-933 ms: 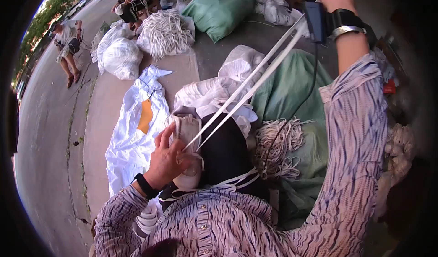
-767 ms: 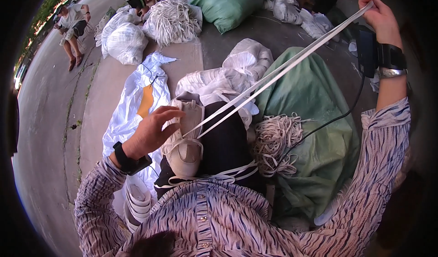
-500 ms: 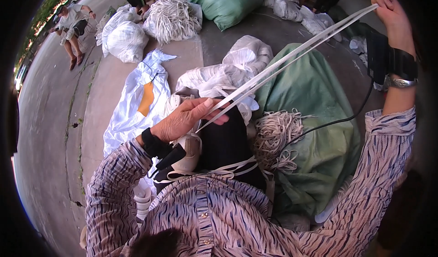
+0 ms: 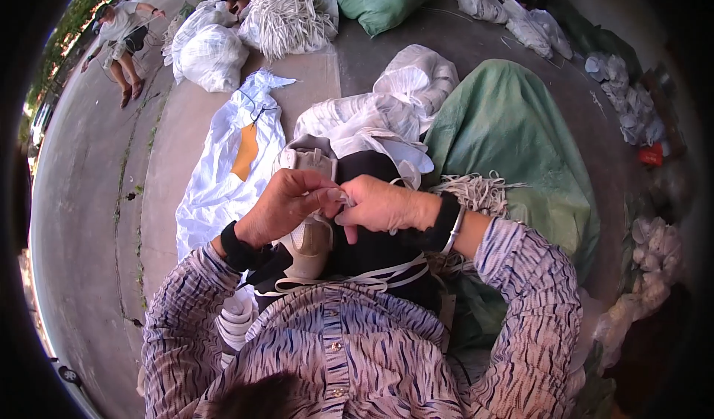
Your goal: The recorder is lacing a white athletic shoe while sitting in a storage area surrounded by bags of components.
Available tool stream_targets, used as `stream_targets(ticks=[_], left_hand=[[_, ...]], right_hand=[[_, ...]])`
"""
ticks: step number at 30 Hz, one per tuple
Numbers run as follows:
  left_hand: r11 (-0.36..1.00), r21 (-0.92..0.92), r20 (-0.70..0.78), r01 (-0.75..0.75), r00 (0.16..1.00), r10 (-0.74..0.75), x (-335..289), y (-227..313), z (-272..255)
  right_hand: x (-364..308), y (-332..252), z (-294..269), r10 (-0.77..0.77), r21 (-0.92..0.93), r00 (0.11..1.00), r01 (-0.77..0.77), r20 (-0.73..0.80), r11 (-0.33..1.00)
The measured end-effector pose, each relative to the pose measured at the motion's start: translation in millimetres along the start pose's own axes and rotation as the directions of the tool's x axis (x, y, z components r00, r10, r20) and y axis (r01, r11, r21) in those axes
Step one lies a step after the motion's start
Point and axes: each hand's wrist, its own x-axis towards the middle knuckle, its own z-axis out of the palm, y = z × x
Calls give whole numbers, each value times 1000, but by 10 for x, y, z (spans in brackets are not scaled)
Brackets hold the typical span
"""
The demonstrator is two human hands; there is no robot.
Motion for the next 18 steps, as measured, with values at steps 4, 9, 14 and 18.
stream_targets(ticks=[4, 9, 14, 18], left_hand=[[924, 367, -260, -109, 941, 215, -329, -15, -188], [525, 850, -210, 50, 946, 249, -628, -303, -117], [534, 844, -243, 37, 916, 320, -593, -327, -116], [831, 553, -307, 59, 942, 138, -541, -316, -83]], right_hand=[[9, 313, 136, 269, 421, 956, -198, -117, 885], [151, 179, 322, 267, 81, 948, -256, -171, 963], [193, 70, 379, 269, 16, 931, -273, -246, 962], [131, 177, 397, 208, 148, 941, -173, -267, 974]])
